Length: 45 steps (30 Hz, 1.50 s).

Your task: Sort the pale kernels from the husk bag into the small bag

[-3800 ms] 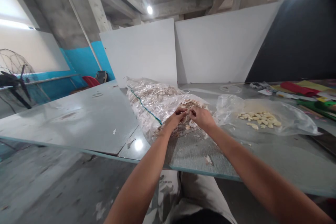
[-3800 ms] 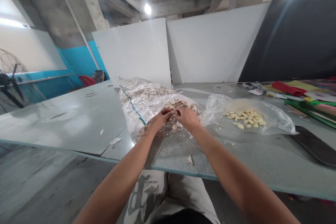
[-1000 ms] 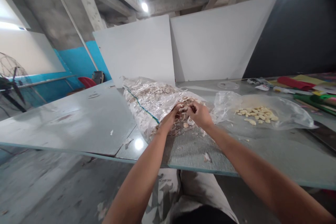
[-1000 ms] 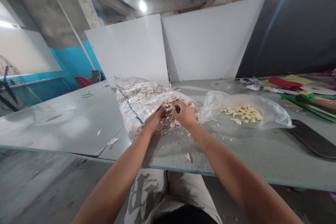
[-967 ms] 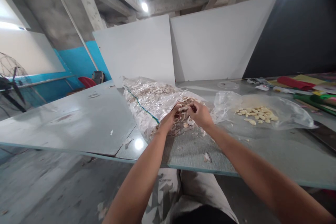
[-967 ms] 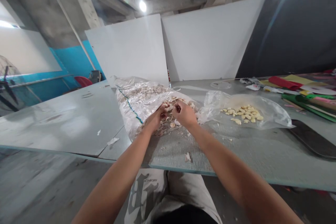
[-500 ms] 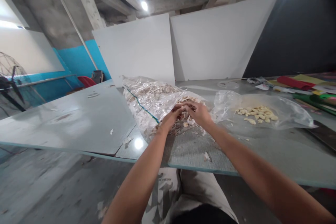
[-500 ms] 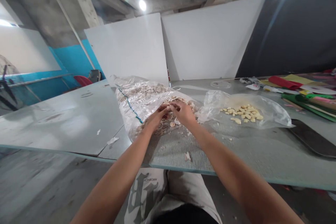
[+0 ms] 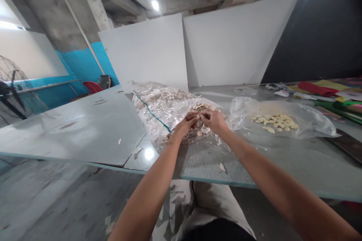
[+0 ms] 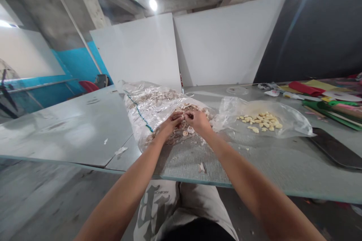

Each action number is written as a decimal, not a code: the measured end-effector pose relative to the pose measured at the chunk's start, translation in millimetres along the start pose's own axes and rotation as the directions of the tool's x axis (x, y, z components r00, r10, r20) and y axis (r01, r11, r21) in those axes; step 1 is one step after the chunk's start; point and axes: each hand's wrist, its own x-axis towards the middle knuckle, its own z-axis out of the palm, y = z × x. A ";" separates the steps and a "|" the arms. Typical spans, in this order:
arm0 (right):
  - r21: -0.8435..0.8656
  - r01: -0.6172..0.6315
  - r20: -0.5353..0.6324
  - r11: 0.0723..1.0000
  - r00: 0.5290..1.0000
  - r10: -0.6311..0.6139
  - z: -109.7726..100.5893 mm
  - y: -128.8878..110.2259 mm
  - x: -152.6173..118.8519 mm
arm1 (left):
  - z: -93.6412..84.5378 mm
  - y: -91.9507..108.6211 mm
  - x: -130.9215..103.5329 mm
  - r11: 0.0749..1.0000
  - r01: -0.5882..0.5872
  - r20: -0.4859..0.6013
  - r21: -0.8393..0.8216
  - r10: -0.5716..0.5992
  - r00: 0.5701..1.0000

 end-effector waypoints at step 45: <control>-0.170 -0.003 -0.041 0.985 0.999 -0.004 2.5 5.2 -5.0 | 3.9 16.2 -9.2 0.984 0.115 -0.115 -0.139 -0.132 0.985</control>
